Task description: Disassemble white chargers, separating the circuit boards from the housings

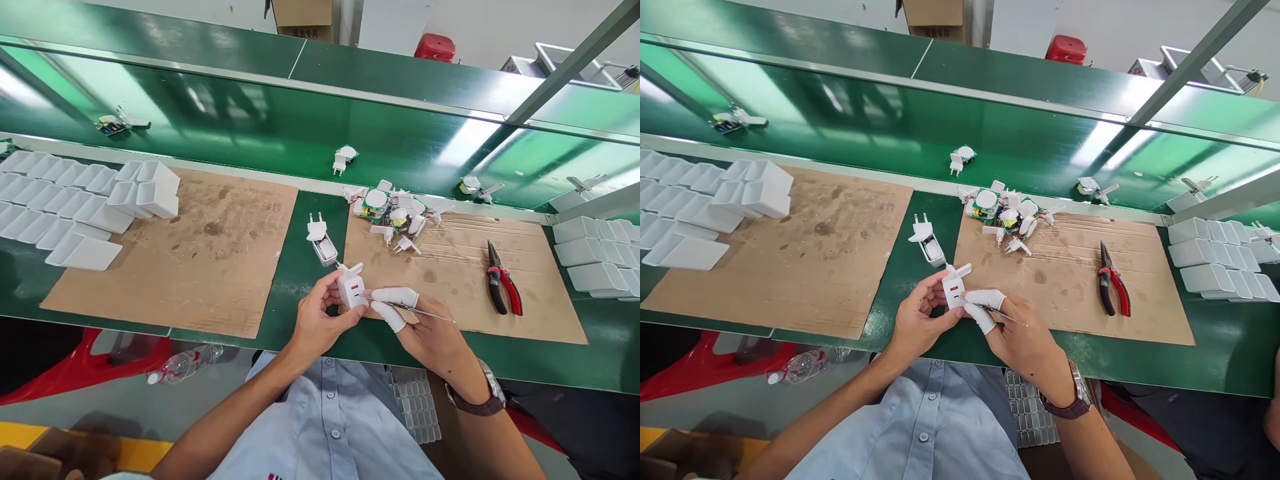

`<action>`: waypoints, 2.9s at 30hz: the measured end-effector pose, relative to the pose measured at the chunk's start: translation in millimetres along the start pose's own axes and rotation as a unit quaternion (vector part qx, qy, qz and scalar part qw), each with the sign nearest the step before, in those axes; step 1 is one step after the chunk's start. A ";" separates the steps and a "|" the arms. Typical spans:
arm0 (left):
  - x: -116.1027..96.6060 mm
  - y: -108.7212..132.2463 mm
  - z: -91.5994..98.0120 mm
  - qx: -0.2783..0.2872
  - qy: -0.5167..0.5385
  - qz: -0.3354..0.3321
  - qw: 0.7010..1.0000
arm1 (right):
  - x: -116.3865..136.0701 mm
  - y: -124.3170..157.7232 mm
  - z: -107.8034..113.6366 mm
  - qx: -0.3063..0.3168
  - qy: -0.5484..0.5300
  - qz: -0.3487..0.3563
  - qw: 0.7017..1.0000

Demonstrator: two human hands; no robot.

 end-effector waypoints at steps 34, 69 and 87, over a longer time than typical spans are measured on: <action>-0.9 1.2 -0.2 -0.005 -0.013 -0.003 1.000 | -4.5 10.7 -8.4 -0.037 0.016 -0.009 0.999; -3.9 0.1 0.0 -0.007 0.020 0.014 1.000 | -8.8 19.7 -12.5 -0.117 -0.022 -0.049 0.992; -0.9 -0.1 -0.2 -0.007 0.016 0.003 1.000 | -16.0 11.2 -3.8 -0.027 -0.102 -0.030 0.994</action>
Point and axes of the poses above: each hand's wrist, its own y-axis away from the middle knuckle, its own z-axis out of the back of the hand, x = y × z, the point moved 4 cm from there along -y, towards the middle knuckle, and after that the axes turned 15 degrees about -y, right-handed, at the moved point
